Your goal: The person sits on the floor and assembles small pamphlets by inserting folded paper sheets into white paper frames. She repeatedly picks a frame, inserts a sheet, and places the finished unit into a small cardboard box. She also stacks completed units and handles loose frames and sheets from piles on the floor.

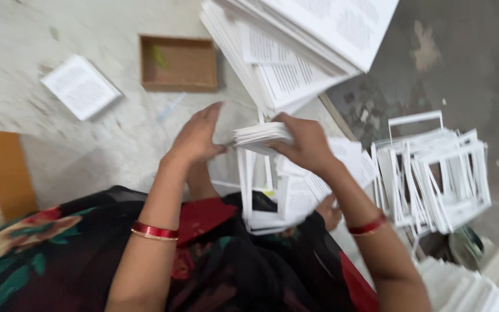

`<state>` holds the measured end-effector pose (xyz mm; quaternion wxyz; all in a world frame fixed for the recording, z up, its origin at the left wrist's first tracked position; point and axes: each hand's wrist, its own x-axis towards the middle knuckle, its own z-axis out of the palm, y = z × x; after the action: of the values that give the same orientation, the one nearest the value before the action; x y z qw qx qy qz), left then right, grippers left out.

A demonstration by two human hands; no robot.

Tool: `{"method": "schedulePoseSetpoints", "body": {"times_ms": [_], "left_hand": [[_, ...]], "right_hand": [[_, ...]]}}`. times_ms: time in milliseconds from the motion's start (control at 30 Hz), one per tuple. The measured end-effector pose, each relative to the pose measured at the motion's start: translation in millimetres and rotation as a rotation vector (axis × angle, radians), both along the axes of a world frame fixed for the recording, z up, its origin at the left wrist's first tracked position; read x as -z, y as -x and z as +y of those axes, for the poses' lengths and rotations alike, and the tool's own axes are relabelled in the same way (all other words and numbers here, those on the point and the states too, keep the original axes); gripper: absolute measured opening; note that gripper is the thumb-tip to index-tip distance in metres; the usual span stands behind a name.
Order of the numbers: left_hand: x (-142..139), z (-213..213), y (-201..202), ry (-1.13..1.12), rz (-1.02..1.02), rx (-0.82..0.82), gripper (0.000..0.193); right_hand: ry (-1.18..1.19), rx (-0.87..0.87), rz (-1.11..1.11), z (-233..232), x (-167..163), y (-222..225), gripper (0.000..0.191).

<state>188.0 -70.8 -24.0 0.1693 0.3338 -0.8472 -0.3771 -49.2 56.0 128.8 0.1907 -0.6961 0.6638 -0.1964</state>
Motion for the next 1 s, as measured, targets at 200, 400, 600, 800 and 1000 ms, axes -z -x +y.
{"method": "schedulePoseSetpoints", "body": {"times_ms": [200,400,600,800,1000], "left_hand": [[8,-14,8,-0.211,0.309,-0.323,0.061],[23,-16,7,-0.176,0.348,-0.44,0.062],[12,-19,15,-0.231,0.461,-0.453,0.069],[11,-11,13,-0.274,0.366,-0.446,0.059],[16,-17,9,-0.257,0.426,-0.45,0.051]], "right_hand": [[0.078,-0.224,0.173,-101,62,-68,0.041],[0.124,-0.097,0.187,-107,110,-74,0.074],[0.206,0.047,-0.482,-94,131,-68,0.085],[0.34,0.294,-1.142,-96,141,-92,0.067],[0.296,0.35,-0.888,-97,138,-98,0.066]]}}
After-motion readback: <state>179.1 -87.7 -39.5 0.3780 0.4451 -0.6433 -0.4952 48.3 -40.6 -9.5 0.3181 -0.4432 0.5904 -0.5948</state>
